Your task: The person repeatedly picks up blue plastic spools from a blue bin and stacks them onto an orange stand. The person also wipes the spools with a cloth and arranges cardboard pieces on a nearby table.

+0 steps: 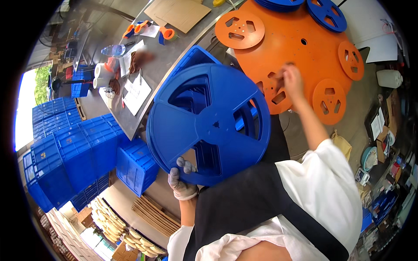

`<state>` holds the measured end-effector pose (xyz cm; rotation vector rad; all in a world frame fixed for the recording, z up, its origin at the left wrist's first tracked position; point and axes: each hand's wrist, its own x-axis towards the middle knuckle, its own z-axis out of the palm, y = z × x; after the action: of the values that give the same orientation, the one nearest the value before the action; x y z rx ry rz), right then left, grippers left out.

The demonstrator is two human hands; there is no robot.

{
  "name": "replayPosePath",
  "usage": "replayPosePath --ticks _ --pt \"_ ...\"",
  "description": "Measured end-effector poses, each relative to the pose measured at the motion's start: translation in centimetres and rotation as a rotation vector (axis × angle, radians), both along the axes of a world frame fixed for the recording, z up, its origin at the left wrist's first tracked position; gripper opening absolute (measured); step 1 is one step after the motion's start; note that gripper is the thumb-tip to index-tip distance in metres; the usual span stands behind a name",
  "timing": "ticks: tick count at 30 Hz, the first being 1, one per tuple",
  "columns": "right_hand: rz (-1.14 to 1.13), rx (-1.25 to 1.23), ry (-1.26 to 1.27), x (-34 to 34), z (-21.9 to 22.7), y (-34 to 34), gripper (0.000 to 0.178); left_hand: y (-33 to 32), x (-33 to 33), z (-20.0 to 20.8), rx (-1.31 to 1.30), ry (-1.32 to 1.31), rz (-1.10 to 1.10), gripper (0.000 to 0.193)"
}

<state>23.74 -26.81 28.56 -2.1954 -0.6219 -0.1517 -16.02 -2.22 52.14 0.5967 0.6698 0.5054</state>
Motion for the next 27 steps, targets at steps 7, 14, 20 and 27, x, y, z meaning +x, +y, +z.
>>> replayPosePath --ticks 7,14,20,27 --pt "-0.140 0.010 0.127 0.8 -0.1 -4.5 0.053 1.9 -1.0 -1.9 -0.096 -0.271 -0.109 0.029" --pt "0.175 0.823 1.576 -15.5 14.8 4.6 0.044 2.6 -2.3 -1.9 -0.156 -0.281 0.018 0.031" --pt "0.118 1.208 1.820 -17.0 17.2 7.4 0.039 3.9 -3.7 -2.8 -0.044 -0.148 0.068 0.036" --pt "0.262 1.228 1.458 -14.3 23.1 10.5 0.040 6.0 -2.9 -3.3 -0.111 -0.102 0.161 0.043"
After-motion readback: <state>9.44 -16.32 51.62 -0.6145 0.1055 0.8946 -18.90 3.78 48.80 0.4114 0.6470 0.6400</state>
